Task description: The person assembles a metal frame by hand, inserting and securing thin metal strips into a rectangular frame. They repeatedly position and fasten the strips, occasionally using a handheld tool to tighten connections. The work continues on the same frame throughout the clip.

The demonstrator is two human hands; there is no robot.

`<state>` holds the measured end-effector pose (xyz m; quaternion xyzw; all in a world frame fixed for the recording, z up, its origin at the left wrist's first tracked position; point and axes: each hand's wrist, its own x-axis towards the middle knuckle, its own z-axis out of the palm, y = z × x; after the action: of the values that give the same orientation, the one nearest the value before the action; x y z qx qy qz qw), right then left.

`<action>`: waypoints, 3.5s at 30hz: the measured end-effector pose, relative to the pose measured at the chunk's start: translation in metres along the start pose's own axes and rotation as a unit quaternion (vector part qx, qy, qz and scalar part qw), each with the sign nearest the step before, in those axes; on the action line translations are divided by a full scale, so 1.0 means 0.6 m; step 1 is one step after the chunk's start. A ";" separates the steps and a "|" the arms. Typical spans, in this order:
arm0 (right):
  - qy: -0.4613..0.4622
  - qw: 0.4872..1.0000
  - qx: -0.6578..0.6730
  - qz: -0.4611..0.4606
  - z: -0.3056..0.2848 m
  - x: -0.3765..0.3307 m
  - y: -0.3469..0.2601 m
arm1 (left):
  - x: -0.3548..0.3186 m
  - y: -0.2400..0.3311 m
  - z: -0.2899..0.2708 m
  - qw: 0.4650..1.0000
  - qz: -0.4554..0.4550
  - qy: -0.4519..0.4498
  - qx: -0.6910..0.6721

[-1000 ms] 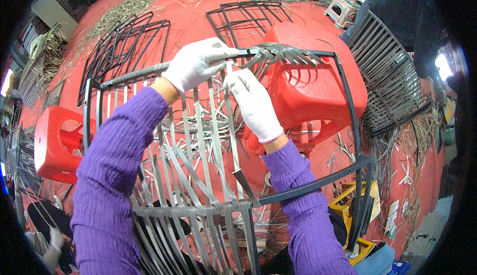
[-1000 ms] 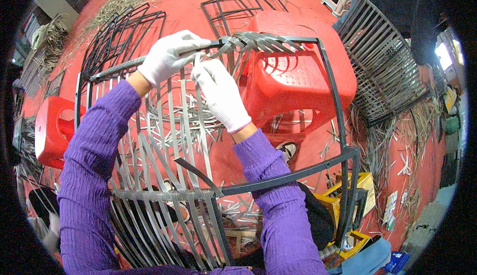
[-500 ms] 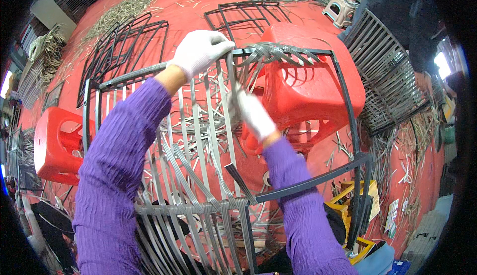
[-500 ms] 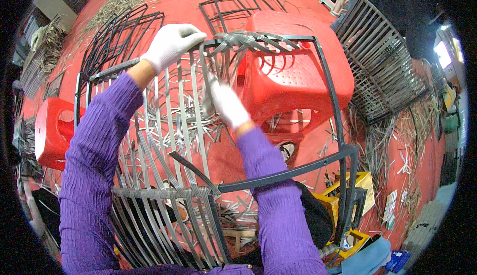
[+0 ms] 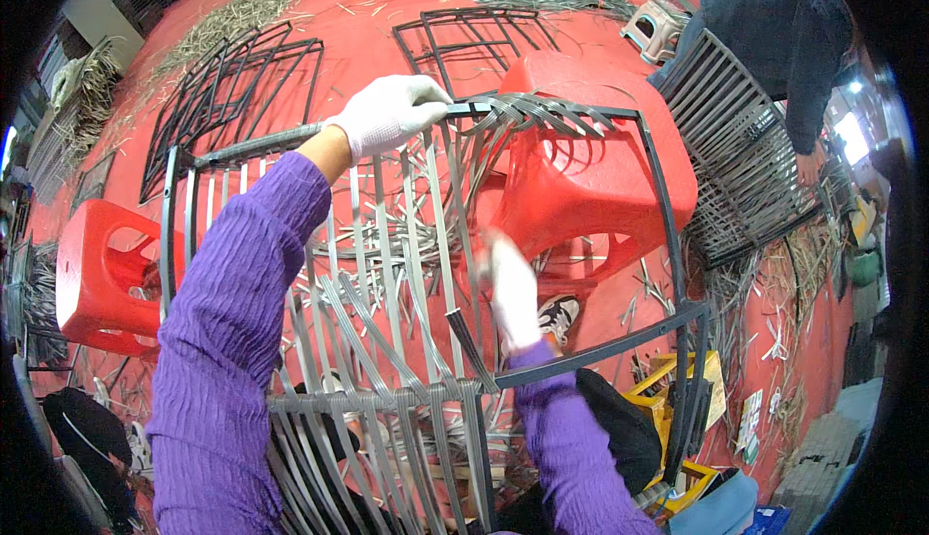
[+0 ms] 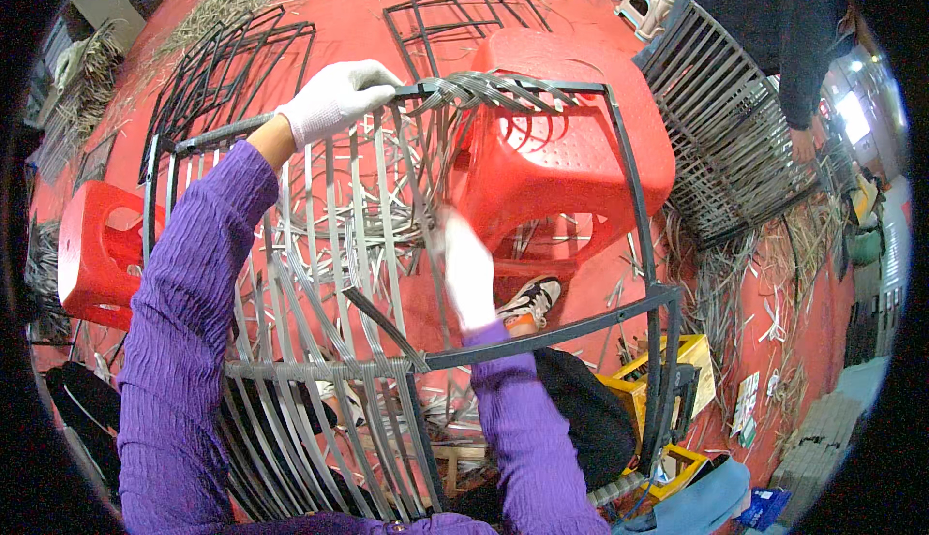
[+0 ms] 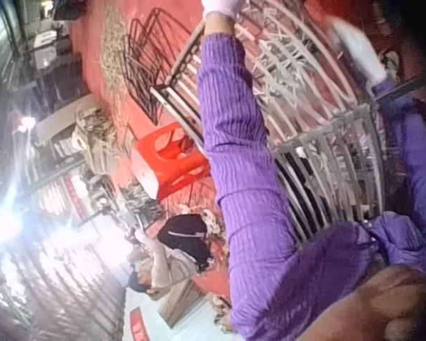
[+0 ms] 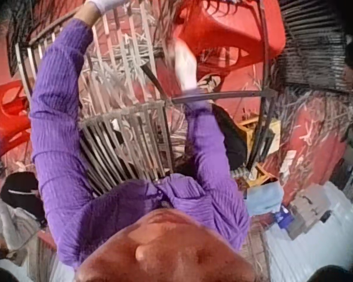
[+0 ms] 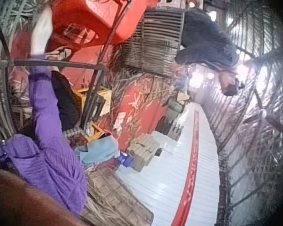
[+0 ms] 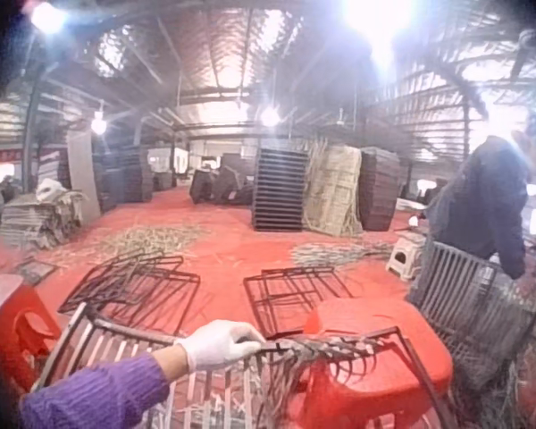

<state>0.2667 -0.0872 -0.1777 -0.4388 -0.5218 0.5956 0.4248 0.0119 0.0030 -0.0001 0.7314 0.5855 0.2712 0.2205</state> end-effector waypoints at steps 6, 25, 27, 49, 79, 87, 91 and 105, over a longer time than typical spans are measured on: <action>-0.106 0.990 0.039 -0.083 0.094 0.108 -0.200 | -0.022 0.002 0.008 0.990 0.079 0.014 0.119; -0.200 0.935 0.289 -0.044 0.088 0.244 -0.129 | 0.107 -0.034 -0.009 0.968 0.005 -0.203 0.148; -0.188 0.972 0.123 -0.065 0.082 0.256 -0.126 | 0.118 -0.042 -0.004 0.956 0.081 -0.223 0.172; -0.363 0.887 -0.267 0.102 -0.192 -0.500 -0.080 | -0.726 0.392 0.343 0.129 -0.604 -0.416 -0.667; -0.452 0.870 -0.063 0.188 -0.190 -0.510 -0.129 | -0.668 0.446 0.247 0.369 -0.476 -0.214 -0.769; -0.457 0.844 -0.219 0.175 -0.170 -0.501 -0.135 | -0.399 0.304 0.119 0.957 0.052 0.212 0.191; -0.333 0.727 -0.462 -0.383 -0.147 -0.343 -0.225 | -0.404 0.216 0.156 0.928 0.060 0.051 0.365; -0.330 0.872 -0.361 -0.021 -0.056 -0.072 -0.252 | -0.385 0.273 0.179 0.952 0.122 0.243 0.138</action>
<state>0.3172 -0.1064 -0.0262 -0.3283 -0.8196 0.4666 0.0523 0.1641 -0.2584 -0.0083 0.7323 0.5598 0.3820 -0.0661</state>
